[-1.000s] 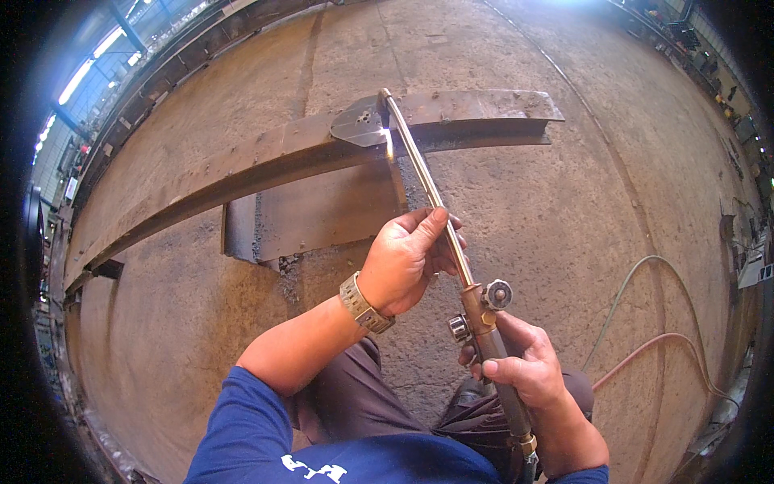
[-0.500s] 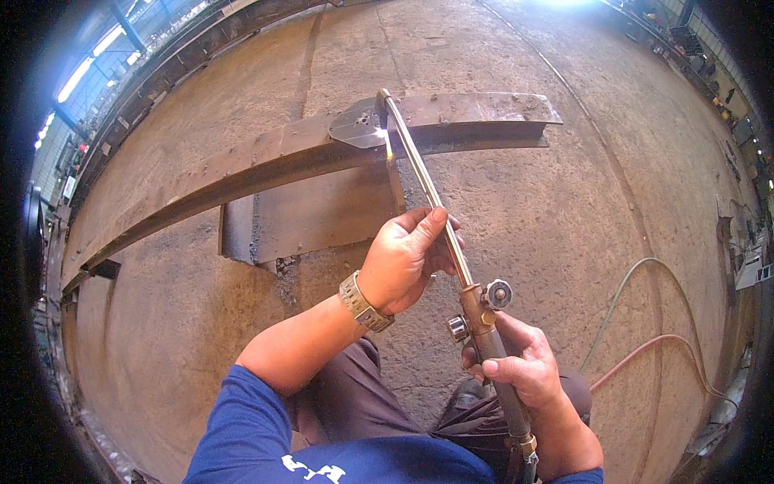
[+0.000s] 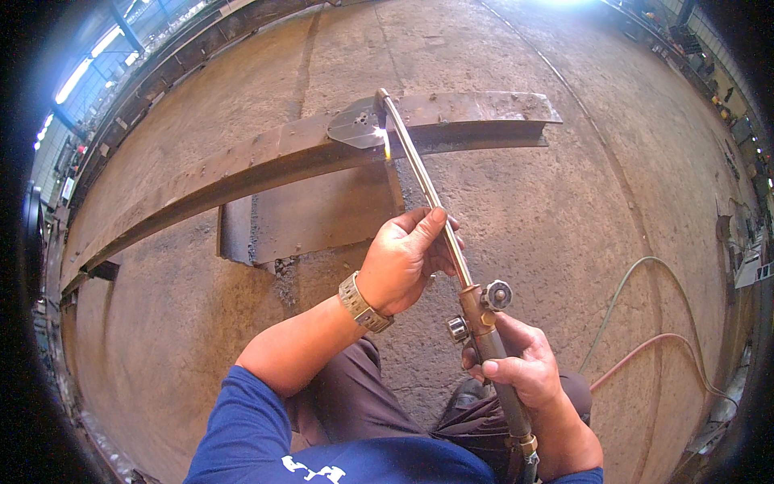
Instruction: The person uses a welding torch to apply heat to a metal beam, creating sparks and a glowing red spot. The person adjusts the torch and continues welding along the beam's surface.
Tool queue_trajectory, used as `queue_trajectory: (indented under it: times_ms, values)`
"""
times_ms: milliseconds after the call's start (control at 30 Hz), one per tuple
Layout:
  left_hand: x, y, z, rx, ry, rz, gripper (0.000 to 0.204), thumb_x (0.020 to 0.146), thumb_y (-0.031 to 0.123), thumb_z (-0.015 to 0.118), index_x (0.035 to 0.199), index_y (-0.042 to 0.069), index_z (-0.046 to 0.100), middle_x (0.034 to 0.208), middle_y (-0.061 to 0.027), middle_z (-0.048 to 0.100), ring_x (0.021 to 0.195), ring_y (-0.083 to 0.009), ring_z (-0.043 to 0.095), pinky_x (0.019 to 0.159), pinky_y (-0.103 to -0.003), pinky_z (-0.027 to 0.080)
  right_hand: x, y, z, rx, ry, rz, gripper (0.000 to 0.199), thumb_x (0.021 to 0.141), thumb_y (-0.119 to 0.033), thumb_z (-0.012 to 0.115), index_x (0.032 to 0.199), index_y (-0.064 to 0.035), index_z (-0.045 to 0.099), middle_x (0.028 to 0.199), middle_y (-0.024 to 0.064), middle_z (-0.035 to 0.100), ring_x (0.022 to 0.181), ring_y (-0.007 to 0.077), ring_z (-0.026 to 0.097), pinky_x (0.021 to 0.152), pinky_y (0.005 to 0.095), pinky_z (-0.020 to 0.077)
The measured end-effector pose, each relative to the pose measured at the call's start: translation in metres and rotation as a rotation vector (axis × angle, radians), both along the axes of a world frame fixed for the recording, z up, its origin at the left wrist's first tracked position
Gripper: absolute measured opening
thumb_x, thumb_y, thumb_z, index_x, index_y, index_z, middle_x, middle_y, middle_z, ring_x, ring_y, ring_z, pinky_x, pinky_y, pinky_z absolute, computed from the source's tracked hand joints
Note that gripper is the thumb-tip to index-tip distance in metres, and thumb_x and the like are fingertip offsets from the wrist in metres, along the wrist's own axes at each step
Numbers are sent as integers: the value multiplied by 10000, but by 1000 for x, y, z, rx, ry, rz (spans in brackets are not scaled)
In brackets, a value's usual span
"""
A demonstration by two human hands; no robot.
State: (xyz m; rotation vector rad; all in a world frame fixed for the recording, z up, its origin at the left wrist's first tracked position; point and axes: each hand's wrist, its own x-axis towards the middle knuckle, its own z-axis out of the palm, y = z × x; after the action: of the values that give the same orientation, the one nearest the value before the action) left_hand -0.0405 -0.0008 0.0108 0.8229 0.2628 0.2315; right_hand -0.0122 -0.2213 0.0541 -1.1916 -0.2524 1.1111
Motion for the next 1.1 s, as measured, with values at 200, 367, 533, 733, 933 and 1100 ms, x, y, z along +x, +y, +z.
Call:
queue_trajectory:
  times_ms: [200,367,533,733,933,1100]
  values:
    - [-1,-1,2,1,13,-6,288,991,298,573,1015,11,588,834,-97,662,698,-179,657,611,-311,533,0,-1,0,-8,-13,0,786,674,-250,786,1319,77,481,892,136,658,698,145,578,648,261,460]
    - [1,-1,2,-2,2,-10,284,993,296,570,1017,14,590,835,-96,661,706,-178,655,614,-315,533,0,-2,1,-19,-20,-3,791,666,-270,791,1313,72,492,892,134,661,696,145,583,641,261,464]
    - [0,-1,2,-6,1,-5,286,990,298,575,1016,14,591,836,-96,660,712,-179,653,619,-316,530,0,-1,3,-39,-17,1,796,658,-280,794,1311,66,498,887,133,662,704,156,604,642,264,482]
    - [1,-2,1,-8,-2,-15,300,982,311,589,1021,13,592,843,-93,658,720,-179,653,619,-314,528,1,-2,3,-31,-12,0,796,660,-248,780,1331,64,485,885,134,663,704,161,608,645,266,485]
    - [1,-2,1,0,-5,-5,301,983,309,588,1028,12,592,850,-86,655,747,-180,655,634,-316,536,1,-4,0,-11,4,0,789,670,-214,765,1346,68,471,887,138,658,700,163,600,644,271,478]
    - [2,-1,0,-5,1,-8,292,982,298,592,1035,11,590,855,-86,658,751,-179,657,631,-319,539,2,-3,-1,-1,13,5,788,672,-212,767,1345,69,471,888,141,654,697,164,591,640,277,470]
